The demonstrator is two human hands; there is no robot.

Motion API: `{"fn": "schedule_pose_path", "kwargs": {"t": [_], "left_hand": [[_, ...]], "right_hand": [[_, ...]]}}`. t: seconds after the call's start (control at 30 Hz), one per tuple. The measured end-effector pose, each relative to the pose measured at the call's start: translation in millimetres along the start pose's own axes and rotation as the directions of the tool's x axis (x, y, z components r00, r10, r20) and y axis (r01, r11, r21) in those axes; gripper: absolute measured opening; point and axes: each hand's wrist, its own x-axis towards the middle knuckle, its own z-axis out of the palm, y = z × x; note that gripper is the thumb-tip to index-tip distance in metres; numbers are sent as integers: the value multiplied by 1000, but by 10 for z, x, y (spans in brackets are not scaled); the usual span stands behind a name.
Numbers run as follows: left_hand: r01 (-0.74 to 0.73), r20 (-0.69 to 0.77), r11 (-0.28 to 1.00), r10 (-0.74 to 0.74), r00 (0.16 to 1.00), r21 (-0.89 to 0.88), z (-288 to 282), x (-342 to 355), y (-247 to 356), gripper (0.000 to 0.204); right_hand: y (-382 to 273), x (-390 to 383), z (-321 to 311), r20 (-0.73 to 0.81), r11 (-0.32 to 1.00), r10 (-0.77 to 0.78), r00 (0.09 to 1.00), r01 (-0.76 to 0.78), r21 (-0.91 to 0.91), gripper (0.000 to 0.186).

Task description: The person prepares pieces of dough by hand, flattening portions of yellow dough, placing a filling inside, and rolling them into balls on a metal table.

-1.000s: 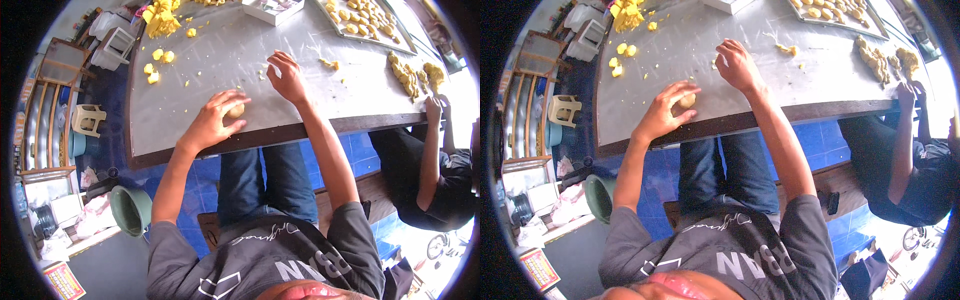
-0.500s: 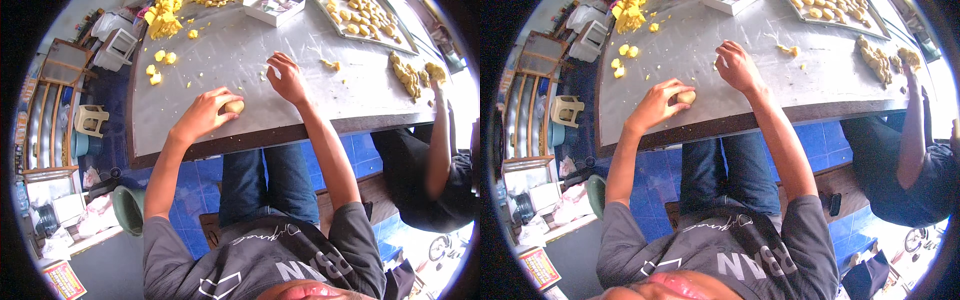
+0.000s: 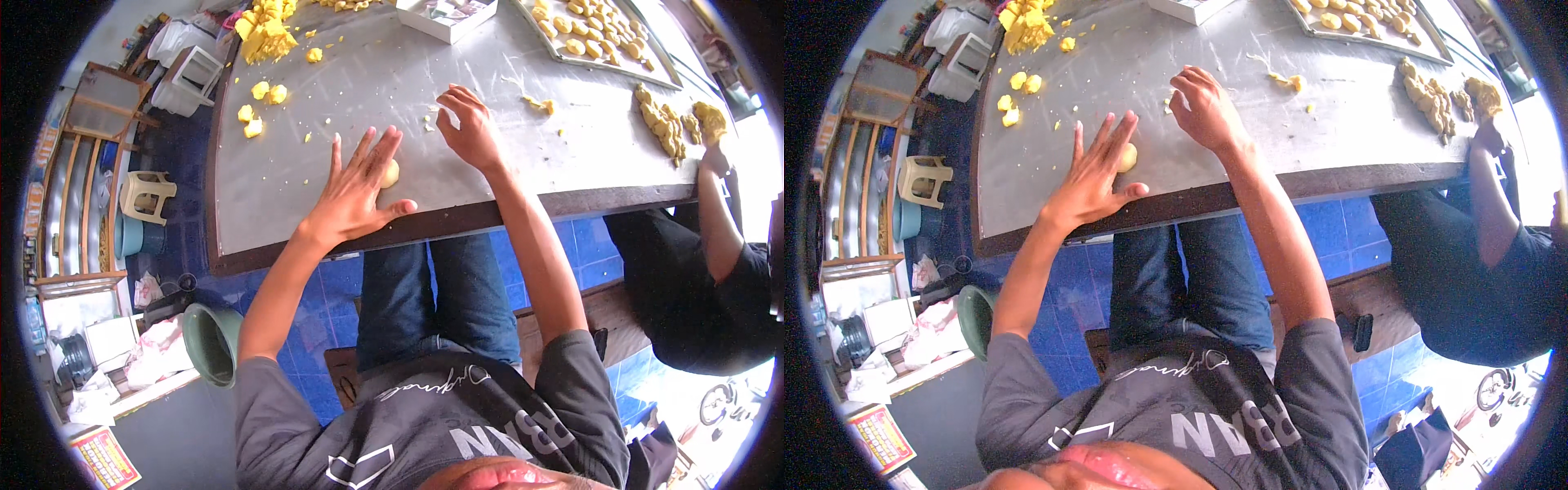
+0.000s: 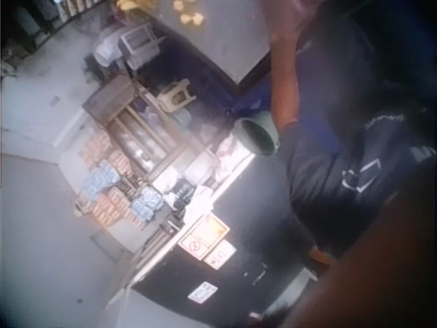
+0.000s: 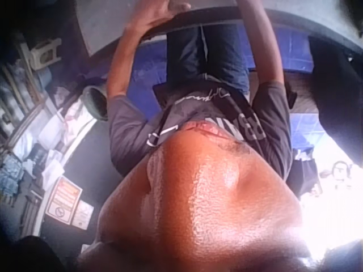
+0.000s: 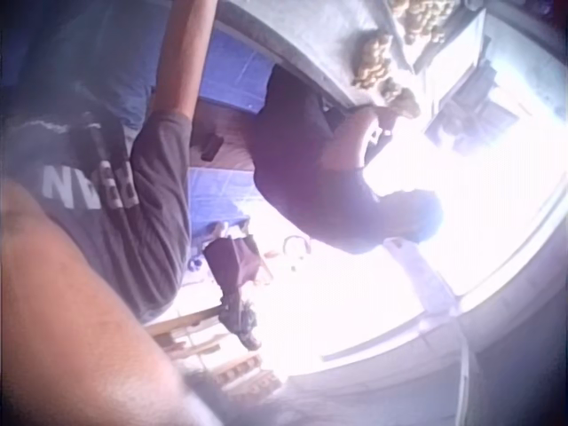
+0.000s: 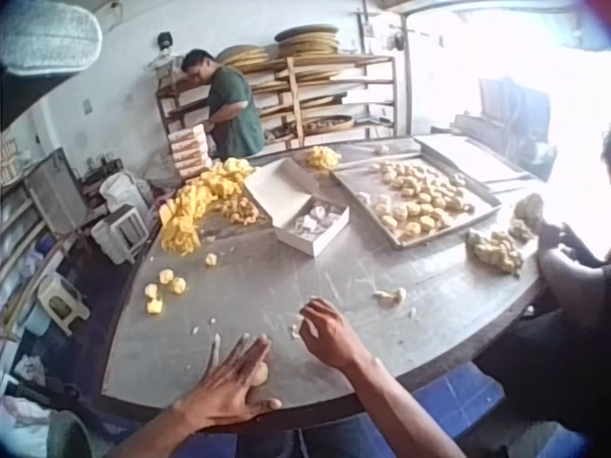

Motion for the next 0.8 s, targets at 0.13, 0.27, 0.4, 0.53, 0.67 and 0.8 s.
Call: {"fn": "schedule_pose_path", "kwargs": {"t": [0.13,0.27,0.4,0.53,0.67,0.8], "left_hand": [[-45,-129,997,38,991,-59,-46,81,4,100],[-43,-49,998,42,998,-36,-20,135,2,92],[-78,-4,997,78,997,15,-16,161,21,83],[-101,-217,988,74,973,-115,-174,147,27,68],[-159,-78,935,142,987,-317,-133,14,7,39],[-11,-36,964,1,999,-266,-303,60,-13,30]], "right_hand": [[17,-4,-9,-15,1000,-10,1000,10,1,14],[13,-4,-2,-2,1000,-3,1000,3,13,14],[5,-4,4,-19,1000,-10,1000,10,11,14],[30,-21,-12,0,1000,14,1000,-14,-14,15],[19,-19,11,12,1000,23,1000,-23,-5,15],[27,-34,8,1,1000,4,1000,-4,10,16]]}}
